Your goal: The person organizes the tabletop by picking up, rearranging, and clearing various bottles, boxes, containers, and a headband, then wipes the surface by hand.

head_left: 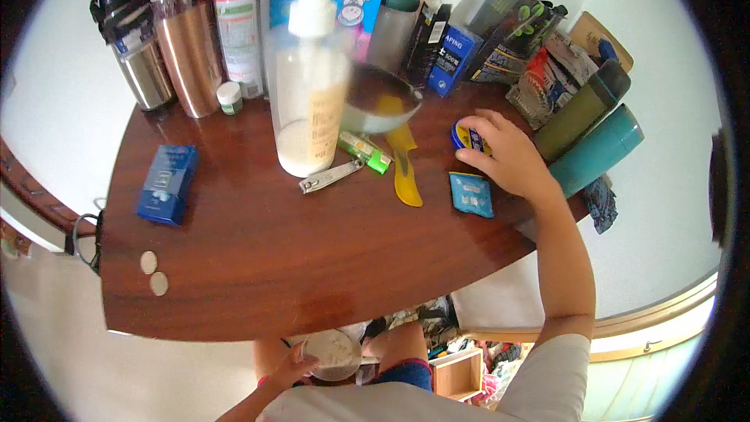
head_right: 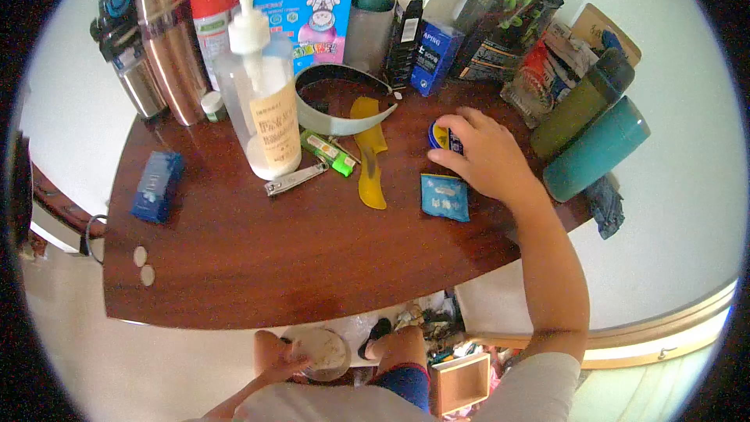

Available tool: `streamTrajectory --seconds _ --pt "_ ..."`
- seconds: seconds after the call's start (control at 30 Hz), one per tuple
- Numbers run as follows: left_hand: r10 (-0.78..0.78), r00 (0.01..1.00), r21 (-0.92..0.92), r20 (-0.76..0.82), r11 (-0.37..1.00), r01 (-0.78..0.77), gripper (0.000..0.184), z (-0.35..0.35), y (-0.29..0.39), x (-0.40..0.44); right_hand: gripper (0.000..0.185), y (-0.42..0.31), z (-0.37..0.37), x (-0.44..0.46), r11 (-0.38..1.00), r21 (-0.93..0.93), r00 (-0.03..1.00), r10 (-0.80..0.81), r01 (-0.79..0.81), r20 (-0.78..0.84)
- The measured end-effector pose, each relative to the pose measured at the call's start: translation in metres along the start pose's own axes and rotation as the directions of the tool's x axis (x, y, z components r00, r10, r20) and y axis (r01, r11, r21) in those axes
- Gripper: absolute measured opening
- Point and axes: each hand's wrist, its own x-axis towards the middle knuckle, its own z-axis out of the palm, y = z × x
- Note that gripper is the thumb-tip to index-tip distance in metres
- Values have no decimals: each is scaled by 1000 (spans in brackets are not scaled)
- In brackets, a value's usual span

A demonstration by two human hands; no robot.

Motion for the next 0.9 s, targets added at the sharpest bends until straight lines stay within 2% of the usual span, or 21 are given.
streamTrajectory --seconds 0.03,0.07,0.1,0.17,0.2,0.23,0.27,0.3,0.33,0.37,0.43,0.47,0.5,0.53,0.57,0.63,0.73,0.83,0.87,0.9 --pt "-58 997 19 -54 998 59 90 7 6 -20 51 -7 13 -1 997 1 995 -73 73 -71" --pt "-23 998 51 -65 998 26 90 7 24 -4 51 -15 25 -2 990 -2 979 -141 143 -147" --pt "12 997 83 -77 997 -6 90 8 46 13 53 -15 -24 22 966 -34 936 -256 255 -242" --pt "-52 993 72 -104 996 60 87 0 29 -19 56 -51 -7 19 948 52 911 -287 315 -295" --pt "-75 991 62 -112 995 82 85 3 27 -39 57 -66 -5 17 947 8 904 -304 321 -301" --pt "-27 993 108 -113 993 39 81 11 42 -53 58 -74 -5 17 944 -53 896 -326 326 -302" --pt "28 993 163 -113 987 -9 77 10 62 -61 56 -74 -1 24 942 -108 880 -335 318 -337" --pt "88 990 223 -112 973 -61 73 14 78 -71 56 -69 8 29 953 -64 903 -301 296 -307" --pt "187 954 53 -234 982 -180 60 28 80 -83 56 -62 16 35 961 -28 924 -273 276 -269" --pt "137 961 66 -242 990 -125 58 32 91 -91 56 -57 21 40 968 9 943 -242 250 -227" --pt "30 966 98 -259 995 -5 55 32 118 -107 42 -51 20 42 969 -37 930 -244 243 -277" --pt "56 930 -58 -364 995 -83 53 45 124 -119 38 -45 20 41 971 -80 932 -238 225 -274" --pt "47 922 -84 -384 993 -86 53 49 132 -131 34 -43 16 38 971 -120 934 -232 206 -270" --pt "38 915 -113 -403 989 -91 53 52 141 -140 24 -43 8 33 985 -102 965 -161 142 -207" --pt "26 907 -147 -420 984 -96 53 55 146 -147 22 -37 4 29 987 -117 969 -136 113 -205" --pt "-6 870 -232 -494 964 -126 67 53 143 -157 19 -20 -4 18 986 -156 977 -87 56 -197" --pt "20 844 -174 -537 976 -134 73 36 137 -176 24 9 -10 2 962 -264 966 -128 66 -225" --pt "-3 806 -189 -592 972 -136 74 31 131 -186 27 28 -31 20 993 121 948 24 16 -317" --pt "-32 792 -228 -609 964 -137 75 34 138 -189 39 37 -34 33 972 235 921 95 -4 -379" --pt "-61 778 -264 -625 955 -136 75 38 146 -193 45 40 -35 49 962 267 900 158 -49 -405"
